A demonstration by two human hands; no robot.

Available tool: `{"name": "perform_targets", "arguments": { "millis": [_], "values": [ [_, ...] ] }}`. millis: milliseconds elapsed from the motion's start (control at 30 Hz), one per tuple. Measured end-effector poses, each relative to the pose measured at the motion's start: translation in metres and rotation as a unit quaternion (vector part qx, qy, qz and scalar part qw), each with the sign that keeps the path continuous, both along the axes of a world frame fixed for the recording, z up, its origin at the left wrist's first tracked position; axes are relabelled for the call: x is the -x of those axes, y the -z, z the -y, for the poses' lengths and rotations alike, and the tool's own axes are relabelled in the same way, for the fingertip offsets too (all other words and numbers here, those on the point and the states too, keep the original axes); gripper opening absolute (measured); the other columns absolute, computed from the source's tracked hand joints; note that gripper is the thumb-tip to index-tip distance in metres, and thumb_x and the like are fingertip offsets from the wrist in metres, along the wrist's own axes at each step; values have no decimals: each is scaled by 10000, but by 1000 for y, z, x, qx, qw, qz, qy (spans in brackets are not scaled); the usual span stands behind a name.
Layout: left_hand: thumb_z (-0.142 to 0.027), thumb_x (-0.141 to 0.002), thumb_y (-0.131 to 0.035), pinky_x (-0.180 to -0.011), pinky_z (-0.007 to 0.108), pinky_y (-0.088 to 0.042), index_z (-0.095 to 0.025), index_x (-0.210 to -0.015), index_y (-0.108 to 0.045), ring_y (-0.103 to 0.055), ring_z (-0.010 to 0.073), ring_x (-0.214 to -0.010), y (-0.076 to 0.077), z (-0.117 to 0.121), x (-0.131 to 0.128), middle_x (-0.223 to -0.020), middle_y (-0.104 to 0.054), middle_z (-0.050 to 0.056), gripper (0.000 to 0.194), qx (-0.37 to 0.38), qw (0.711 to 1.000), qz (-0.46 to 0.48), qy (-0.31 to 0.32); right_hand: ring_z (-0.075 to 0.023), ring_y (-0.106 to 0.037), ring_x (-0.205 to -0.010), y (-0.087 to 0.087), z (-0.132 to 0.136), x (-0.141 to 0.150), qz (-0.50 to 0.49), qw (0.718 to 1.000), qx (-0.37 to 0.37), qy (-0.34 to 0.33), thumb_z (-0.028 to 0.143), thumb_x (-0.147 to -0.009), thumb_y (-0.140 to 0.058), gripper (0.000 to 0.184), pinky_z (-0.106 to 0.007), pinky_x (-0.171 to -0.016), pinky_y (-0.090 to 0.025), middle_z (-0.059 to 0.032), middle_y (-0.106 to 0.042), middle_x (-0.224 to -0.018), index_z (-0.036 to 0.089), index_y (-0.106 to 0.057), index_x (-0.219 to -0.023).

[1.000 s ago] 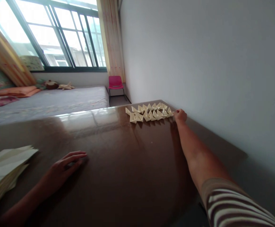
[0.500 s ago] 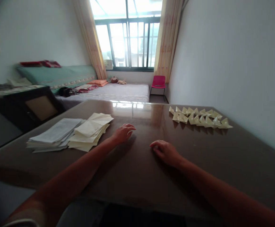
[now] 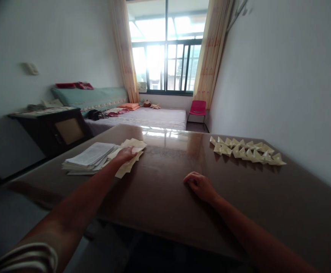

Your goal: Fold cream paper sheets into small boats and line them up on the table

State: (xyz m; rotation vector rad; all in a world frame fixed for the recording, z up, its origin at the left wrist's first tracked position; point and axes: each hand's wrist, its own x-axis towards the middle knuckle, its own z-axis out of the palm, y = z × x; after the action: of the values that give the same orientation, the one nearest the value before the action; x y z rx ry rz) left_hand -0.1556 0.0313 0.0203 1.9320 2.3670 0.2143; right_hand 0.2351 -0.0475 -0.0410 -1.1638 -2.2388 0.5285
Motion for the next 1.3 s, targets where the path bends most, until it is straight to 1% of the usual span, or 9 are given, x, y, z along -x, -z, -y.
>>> {"name": "perform_targets", "arguments": {
  "millis": [133,400,567,667,767,900,1000,1167,1300],
  "values": [
    [-345,-898,-547,-854,422,-515,-160,-1197,-537,-585,209,-1020,4,-1,0,-1196,-565,91,352,-3,1000,9,-1,-144,-580,-716,0,0,-1,-8,1000,0,-4,239,-841,-486,212,-267,-715,-445,-22,-655,-931,224,-692,-891],
    [-341,-896,-551,-846,420,-518,-155,-1195,-537,-586,210,-1014,-6,-5,20,-1189,-568,93,352,-24,997,71,-8,-153,-581,-727,-1,-1,-1,-16,1000,0,-1,224,-828,-489,217,-272,-710,-438,-25,-667,-916,220,-699,-883],
    [-333,-887,-560,-844,400,-513,-147,-1140,-578,-596,228,-1007,-14,7,37,-1139,-601,85,315,-101,986,133,7,-153,-577,-726,3,-3,-3,-24,1000,9,0,244,-824,-494,221,-281,-708,-437,-30,-672,-918,212,-704,-882],
    [-271,-848,-555,-865,363,-485,-127,-998,-661,-615,262,-995,-17,13,16,-1013,-684,85,233,-179,967,167,75,-147,-565,-684,1,-8,-5,-42,998,54,4,287,-809,-529,222,-276,-668,-440,-31,-682,-839,197,-708,-905],
    [-241,-781,-580,-919,347,-465,-162,-963,-688,-592,251,-1074,-13,15,-32,-1064,-702,44,226,-226,929,209,205,-136,-571,-660,-11,-20,-6,-97,985,143,-6,333,-749,-610,259,-253,-611,-452,-36,-691,-825,176,-694,-937],
    [-76,-706,-541,-1025,334,-402,-200,-710,-688,-556,185,-1131,5,12,-106,-1068,-706,-3,192,-216,872,251,361,-100,-545,-583,-34,-50,-7,-250,946,171,119,302,-709,-597,270,-206,-483,-420,-51,-675,-880,167,-650,-937],
    [-12,-661,-492,-992,345,-431,-181,-678,-668,-593,177,-1056,25,5,-140,-1050,-706,29,245,-193,849,270,412,-72,-516,-542,-41,-74,-6,-267,937,162,155,233,-693,-566,260,-194,-481,-423,-39,-659,-863,170,-624,-939],
    [-13,-658,-463,-915,347,-478,-158,-769,-665,-635,187,-939,51,-1,-142,-982,-711,64,273,-144,846,267,438,-77,-531,-574,-21,-89,8,-278,934,155,165,243,-709,-536,254,-190,-492,-427,-42,-652,-874,164,-609,-939],
    [-95,-714,-533,-982,349,-436,-187,-944,-649,-588,199,-1052,52,9,-133,-1091,-667,61,274,-113,837,247,475,-92,-548,-635,-2,-86,14,-288,935,150,145,307,-738,-542,290,-214,-565,-463,-48,-657,-911,157,-618,-974]
  ]
}}
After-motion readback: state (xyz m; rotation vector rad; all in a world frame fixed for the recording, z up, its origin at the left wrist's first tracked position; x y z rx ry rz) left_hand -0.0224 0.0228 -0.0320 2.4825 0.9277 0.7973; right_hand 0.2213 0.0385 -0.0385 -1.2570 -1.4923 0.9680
